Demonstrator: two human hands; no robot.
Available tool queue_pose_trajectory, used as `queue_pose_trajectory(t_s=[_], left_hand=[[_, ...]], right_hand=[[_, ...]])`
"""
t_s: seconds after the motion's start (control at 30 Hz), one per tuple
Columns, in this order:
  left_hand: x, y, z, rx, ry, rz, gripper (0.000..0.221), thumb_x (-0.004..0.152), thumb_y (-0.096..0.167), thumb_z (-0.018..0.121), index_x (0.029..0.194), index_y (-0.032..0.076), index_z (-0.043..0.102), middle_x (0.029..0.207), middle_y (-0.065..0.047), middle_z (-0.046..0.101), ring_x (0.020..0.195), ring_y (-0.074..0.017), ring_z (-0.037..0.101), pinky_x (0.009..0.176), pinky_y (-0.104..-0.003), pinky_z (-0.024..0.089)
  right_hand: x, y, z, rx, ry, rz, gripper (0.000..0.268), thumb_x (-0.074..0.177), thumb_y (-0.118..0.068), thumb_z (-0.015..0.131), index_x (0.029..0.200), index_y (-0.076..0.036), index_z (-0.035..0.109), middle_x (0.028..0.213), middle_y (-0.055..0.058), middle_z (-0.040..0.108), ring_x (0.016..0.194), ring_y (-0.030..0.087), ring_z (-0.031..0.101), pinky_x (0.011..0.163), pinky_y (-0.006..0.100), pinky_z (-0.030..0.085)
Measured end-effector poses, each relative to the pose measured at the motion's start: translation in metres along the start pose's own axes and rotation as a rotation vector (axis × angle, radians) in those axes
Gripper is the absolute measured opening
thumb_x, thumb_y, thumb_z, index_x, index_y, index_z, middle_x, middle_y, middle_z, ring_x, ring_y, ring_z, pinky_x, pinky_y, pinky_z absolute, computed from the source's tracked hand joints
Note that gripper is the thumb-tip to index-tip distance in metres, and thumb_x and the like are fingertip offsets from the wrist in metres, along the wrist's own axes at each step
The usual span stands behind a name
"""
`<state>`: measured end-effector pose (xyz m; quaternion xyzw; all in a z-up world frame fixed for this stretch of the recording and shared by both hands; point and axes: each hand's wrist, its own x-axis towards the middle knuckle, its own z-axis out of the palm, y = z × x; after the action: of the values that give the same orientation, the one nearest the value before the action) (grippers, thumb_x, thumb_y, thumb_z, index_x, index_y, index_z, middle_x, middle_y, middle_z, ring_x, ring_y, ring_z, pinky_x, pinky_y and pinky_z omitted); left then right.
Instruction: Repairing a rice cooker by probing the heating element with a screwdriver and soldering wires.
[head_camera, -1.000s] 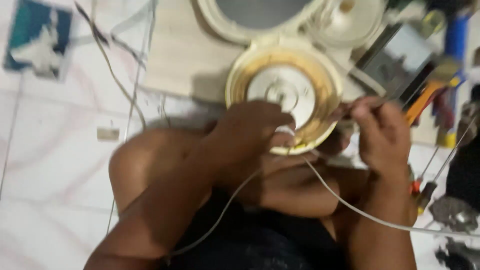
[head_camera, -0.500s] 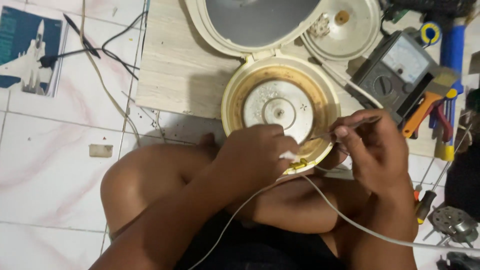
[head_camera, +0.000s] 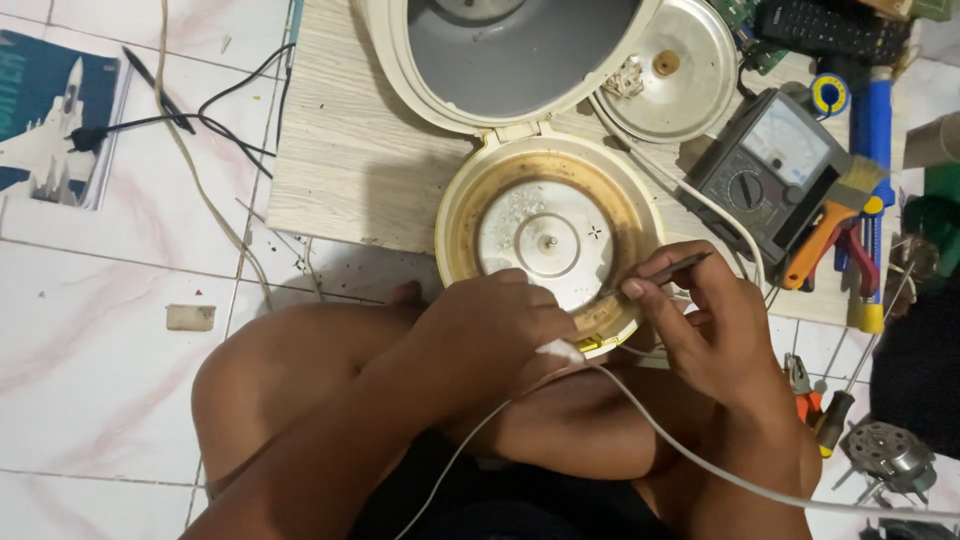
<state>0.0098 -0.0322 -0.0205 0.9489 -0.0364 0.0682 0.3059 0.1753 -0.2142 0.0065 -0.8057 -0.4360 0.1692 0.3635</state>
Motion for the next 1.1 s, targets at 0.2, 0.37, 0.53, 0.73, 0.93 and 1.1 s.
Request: queue_pose_trajectory(t_s=[0.2,0.37,0.53,0.73,0.93,1.1], left_hand=[[-0.004,-0.005,-0.006,0.023,0.014,0.162,0.036,0.069,0.046,0.086,0.083,0.019,0.066,0.088,-0.004,0.063,0.082,-0.0302,0.057,0.068,-0.045,0.044],[-0.004,-0.002,-0.010,0.005,0.039,0.145,0.026,0.069,0.022,0.086,0.079,0.014,0.064,0.084,-0.008,0.058,0.078,-0.0339,0.056,0.063,-0.049,0.042],[-0.003,-0.002,-0.005,0.124,0.026,0.187,0.025,0.065,0.029,0.086,0.082,0.020,0.069,0.083,-0.005,0.062,0.080,-0.0331,0.059,0.067,-0.048,0.047],[-0.003,-0.001,-0.005,0.104,0.079,0.185,0.031,0.060,0.027,0.089,0.084,0.020,0.071,0.081,-0.005,0.061,0.079,-0.0330,0.058,0.067,-0.047,0.045],[-0.005,0.002,-0.013,0.016,0.023,0.144,0.028,0.065,0.023,0.088,0.084,0.018,0.068,0.082,-0.006,0.060,0.080,-0.0335,0.056,0.070,-0.047,0.042],[-0.003,0.000,-0.009,0.055,0.041,0.166,0.029,0.064,0.026,0.088,0.083,0.018,0.068,0.082,-0.006,0.060,0.077,-0.0336,0.058,0.065,-0.048,0.044]], right_hand=[[-0.001,-0.002,0.002,0.028,-0.011,0.037,0.013,0.094,-0.017,0.073,0.103,-0.010,0.067,0.099,0.001,0.070,0.087,0.010,0.069,0.072,0.022,0.053],[-0.002,0.002,0.003,0.077,0.003,0.058,0.010,0.096,-0.011,0.071,0.104,-0.008,0.066,0.099,0.001,0.070,0.088,0.009,0.068,0.072,0.021,0.055],[-0.004,-0.001,0.004,0.158,-0.018,0.080,0.014,0.094,-0.009,0.071,0.106,-0.007,0.063,0.101,0.004,0.071,0.097,0.013,0.074,0.083,0.024,0.059],[-0.010,0.015,0.009,0.053,-0.016,-0.236,0.014,0.093,-0.012,0.073,0.105,-0.010,0.066,0.106,0.003,0.069,0.124,0.027,0.061,0.111,0.037,0.047],[-0.001,0.004,-0.003,-0.012,0.063,-0.199,0.011,0.099,-0.006,0.068,0.107,-0.003,0.062,0.107,0.012,0.068,0.101,0.022,0.069,0.092,0.031,0.053],[-0.001,0.008,-0.002,-0.004,-0.069,-0.264,0.004,0.097,-0.013,0.064,0.102,-0.012,0.065,0.101,0.004,0.075,0.096,0.017,0.072,0.102,0.040,0.045]])
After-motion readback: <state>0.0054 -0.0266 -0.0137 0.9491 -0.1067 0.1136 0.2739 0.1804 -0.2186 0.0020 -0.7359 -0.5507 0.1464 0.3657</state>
